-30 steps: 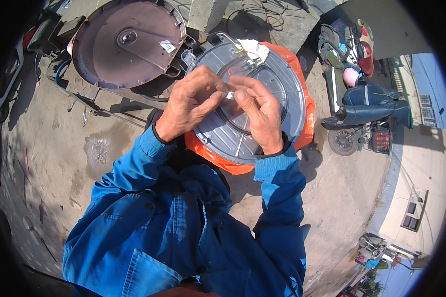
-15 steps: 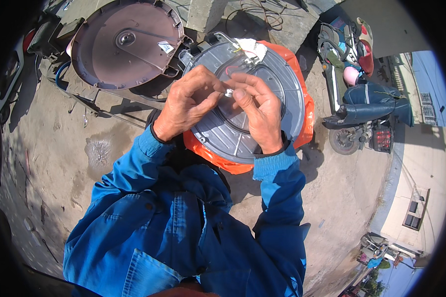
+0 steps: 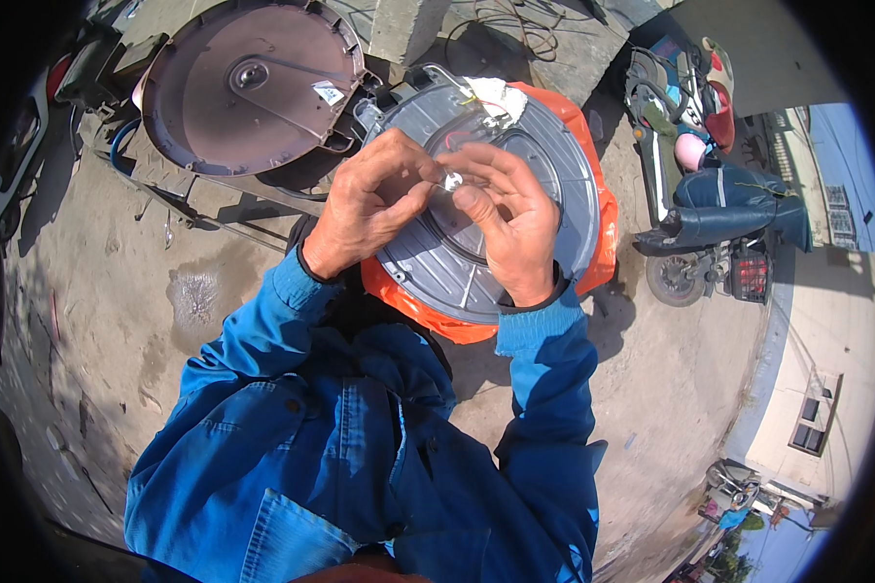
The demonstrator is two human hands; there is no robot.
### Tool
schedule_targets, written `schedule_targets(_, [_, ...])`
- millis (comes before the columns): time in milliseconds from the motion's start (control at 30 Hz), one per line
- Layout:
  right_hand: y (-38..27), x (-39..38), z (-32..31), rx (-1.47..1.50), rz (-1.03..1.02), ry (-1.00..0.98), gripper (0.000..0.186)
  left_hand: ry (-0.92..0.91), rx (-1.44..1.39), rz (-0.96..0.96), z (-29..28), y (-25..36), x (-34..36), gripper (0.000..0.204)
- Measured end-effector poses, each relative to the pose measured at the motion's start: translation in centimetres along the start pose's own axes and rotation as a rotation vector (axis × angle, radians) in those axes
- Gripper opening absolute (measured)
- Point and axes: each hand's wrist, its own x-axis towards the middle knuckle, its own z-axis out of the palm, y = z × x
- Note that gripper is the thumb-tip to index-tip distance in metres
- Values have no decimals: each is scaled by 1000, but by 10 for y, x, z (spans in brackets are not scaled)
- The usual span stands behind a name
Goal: The person holds a small cylindrical electrical component and repeatedly twists and adjusts it with both hands over a disassembled motor housing. The person occasionally repositions the component and continues manipulating it without using any visible tools.
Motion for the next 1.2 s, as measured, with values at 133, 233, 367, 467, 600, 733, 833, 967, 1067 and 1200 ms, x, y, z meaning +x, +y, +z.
schedule_targets(133, [3, -2, 3, -25, -74, 10, 54, 2, 0, -1, 0, 0, 0, 15])
schedule_targets(233, [6, -3, 3, -60, -137, 10, 54, -16, -14, -42, -2, 1, 0, 16])
schedule_targets(367, [8, -4, 2, -111, -161, 11, 56, -21, -25, -56, -2, 2, -1, 17])
schedule_targets(467, [9, -4, 2, -141, -181, 13, 57, -21, -24, -56, -2, 2, -1, 17])
schedule_targets(600, [12, -4, 1, -168, -191, 26, 56, 5, 5, 12, 0, 0, 1, 18])
schedule_targets(733, [14, -4, 0, -192, -203, 30, 55, -1, 16, 11, -1, 1, 1, 18])
schedule_targets(833, [13, -3, 0, -169, -156, 36, 55, -8, 8, 12, -2, 2, 1, 17])
schedule_targets(967, [7, -3, 0, -107, -66, 49, 54, -5, -2, 12, -1, 1, 1, 15])
schedule_targets(1067, [4, -2, 1, -90, -19, 56, 52, -14, 15, -1, -2, 1, 0, 13])
schedule_targets(1200, [1, -1, -1, -145, 36, 58, 52, -29, 12, -26, -2, 2, 0, 11])
